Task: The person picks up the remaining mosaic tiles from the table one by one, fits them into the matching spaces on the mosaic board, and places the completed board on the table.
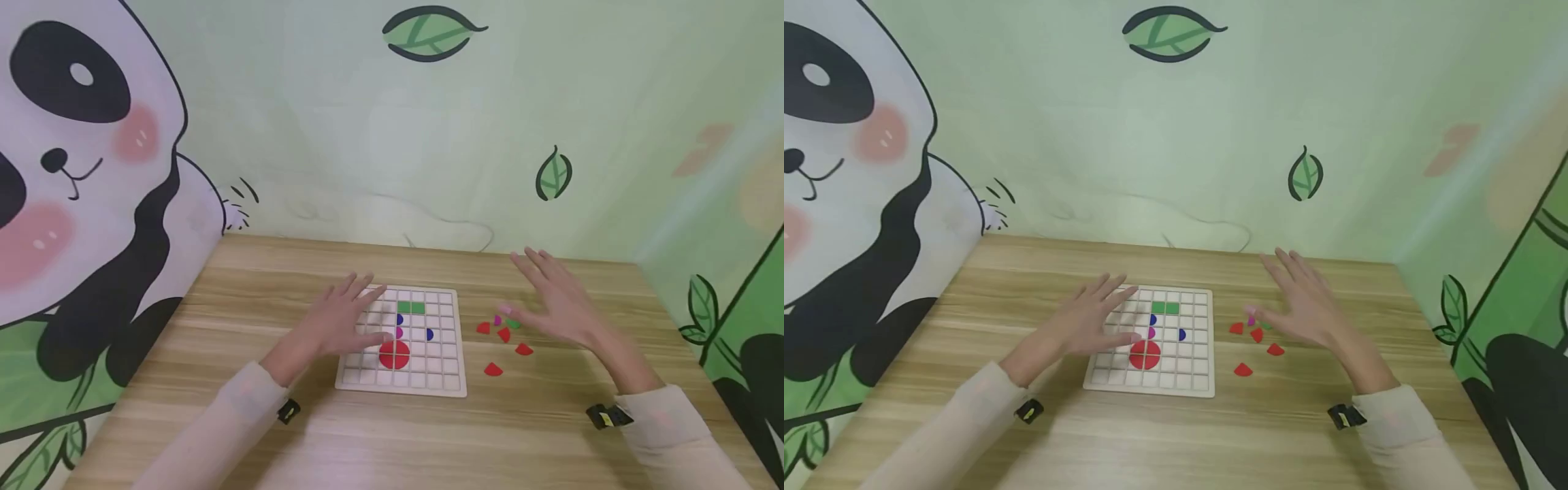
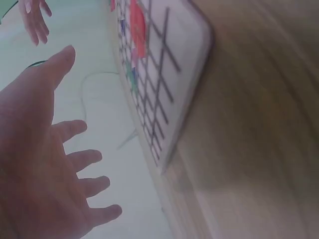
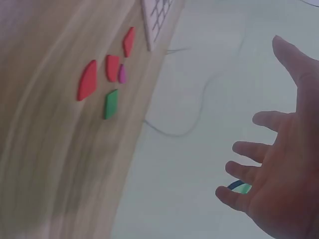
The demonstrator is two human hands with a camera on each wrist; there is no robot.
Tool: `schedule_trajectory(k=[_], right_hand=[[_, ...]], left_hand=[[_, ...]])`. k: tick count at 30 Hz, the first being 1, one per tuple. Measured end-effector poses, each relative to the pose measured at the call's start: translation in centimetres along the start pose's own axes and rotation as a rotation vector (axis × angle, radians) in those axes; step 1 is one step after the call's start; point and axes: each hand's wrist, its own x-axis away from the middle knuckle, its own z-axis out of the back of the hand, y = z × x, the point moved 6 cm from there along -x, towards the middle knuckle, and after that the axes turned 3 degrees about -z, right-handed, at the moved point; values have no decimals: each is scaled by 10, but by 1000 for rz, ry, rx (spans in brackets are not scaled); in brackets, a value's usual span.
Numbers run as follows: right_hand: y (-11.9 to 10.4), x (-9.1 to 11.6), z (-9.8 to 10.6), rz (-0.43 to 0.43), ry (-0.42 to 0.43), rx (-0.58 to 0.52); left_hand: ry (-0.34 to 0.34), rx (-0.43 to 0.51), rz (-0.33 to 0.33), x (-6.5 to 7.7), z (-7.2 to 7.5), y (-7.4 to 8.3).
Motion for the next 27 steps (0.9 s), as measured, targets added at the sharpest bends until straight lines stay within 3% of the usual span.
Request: schedule_trajectory(k=[5, 13, 20, 27], right_hand=[[18, 7, -14, -15, -37, -69], [46, 3, -53, -35, -111, -194], [54, 1, -71, -59, -119, -217], [53, -2, -81, -81, -98, -243]], left_hand=[[-51, 18, -32, 4, -15, 1], [-96, 52, -59, 8, -31, -5], [-142, 73, -116, 6, -45, -6], [-168, 66, -90, 7, -48, -4]])
